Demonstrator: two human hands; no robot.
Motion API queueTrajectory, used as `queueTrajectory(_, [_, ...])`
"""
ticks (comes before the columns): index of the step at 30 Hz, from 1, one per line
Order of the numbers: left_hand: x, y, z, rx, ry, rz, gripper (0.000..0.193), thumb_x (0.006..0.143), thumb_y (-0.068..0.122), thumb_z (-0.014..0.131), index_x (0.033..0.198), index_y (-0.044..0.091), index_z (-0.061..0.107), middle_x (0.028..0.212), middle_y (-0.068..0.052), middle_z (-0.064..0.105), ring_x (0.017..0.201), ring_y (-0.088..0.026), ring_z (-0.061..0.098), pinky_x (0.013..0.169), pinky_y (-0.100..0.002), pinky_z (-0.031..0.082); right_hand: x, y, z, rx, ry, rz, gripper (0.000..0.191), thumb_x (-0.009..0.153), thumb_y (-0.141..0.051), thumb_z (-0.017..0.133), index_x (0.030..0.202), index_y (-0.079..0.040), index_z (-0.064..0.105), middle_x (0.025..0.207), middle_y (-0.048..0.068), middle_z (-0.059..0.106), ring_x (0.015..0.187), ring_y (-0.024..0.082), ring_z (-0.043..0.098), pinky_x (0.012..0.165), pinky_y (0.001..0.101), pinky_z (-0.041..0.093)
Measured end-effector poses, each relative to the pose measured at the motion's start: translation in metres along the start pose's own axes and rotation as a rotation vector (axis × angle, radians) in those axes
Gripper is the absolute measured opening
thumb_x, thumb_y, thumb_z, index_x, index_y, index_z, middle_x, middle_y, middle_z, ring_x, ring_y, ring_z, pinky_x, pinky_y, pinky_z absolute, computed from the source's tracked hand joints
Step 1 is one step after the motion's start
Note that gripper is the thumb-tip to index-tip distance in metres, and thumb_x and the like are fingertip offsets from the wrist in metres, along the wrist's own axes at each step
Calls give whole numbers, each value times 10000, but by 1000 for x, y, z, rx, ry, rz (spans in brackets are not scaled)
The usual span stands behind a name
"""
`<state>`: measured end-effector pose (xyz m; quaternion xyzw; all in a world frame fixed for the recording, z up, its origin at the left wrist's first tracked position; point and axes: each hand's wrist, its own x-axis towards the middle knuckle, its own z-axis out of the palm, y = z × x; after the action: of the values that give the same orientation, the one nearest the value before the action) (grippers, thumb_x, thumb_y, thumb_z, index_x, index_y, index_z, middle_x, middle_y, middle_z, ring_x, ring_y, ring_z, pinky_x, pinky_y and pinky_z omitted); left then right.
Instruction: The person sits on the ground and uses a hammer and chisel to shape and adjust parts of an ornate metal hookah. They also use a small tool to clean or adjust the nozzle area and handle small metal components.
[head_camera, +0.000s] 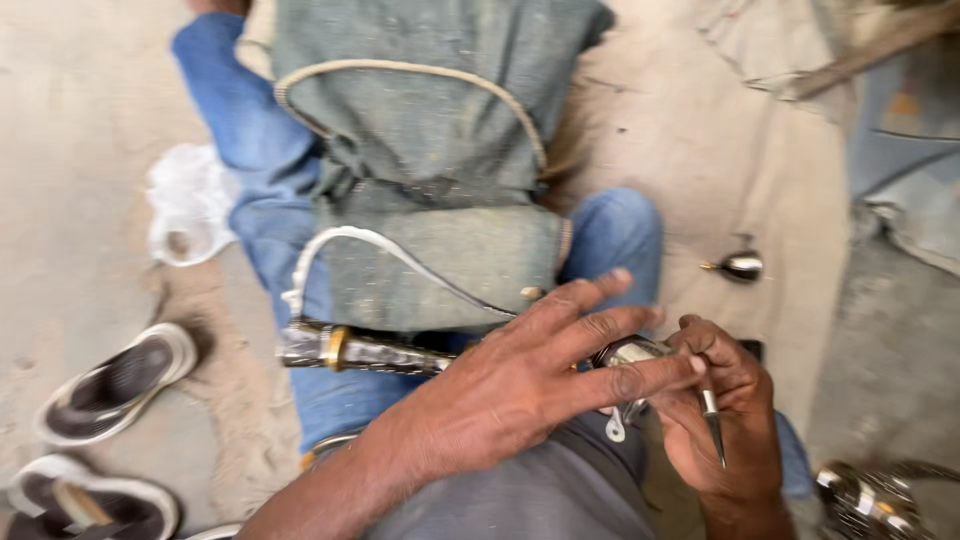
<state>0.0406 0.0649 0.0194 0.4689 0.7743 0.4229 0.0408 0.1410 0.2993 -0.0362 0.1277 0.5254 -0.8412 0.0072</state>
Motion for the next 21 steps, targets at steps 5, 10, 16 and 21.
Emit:
queueTrajectory(5, [-31, -36, -28, -510, 207, -253, 626, 998, 192, 728, 1547, 141, 432, 1477, -119, 557, 1385, -254, 544, 1171, -382, 476, 46, -17, 55, -229, -56, -271, 174, 979, 76, 661, 1098, -30, 593, 1037, 134, 690, 1036, 240, 741, 874, 378, 641])
queueTrajectory(10, [-42, -82, -27, -489, 166, -513, 720, 867, 191, 801, 1516, 110, 500, 1305, -124, 591, 1187, -231, 587, 986, -352, 547, 70, -15, 73, -404, -76, -183, 669, 855, 68, 629, 1472, -67, 407, 1212, 167, 661, 1154, 221, 664, 985, 379, 575])
queueTrajectory(16, [-45, -125, -32, -454, -60, -437, 563, 802, 176, 873, 1337, 124, 703, 1124, -47, 764, 890, -137, 684, 757, -293, 571, 85, 27, 64, -377, -112, -404, 167, 1026, 100, 667, 1185, 50, 665, 1114, 174, 718, 1021, 185, 729, 952, 376, 662])
queueTrajectory(21, [-46, -141, -33, -842, 44, -477, 521, 861, 106, 828, 1341, 46, 632, 1160, -58, 745, 888, -88, 631, 779, -245, 560, 106, 39, 66, -681, -187, -576, 213, 903, 135, 790, 1069, 41, 696, 1021, 161, 767, 860, 171, 752, 853, 300, 616])
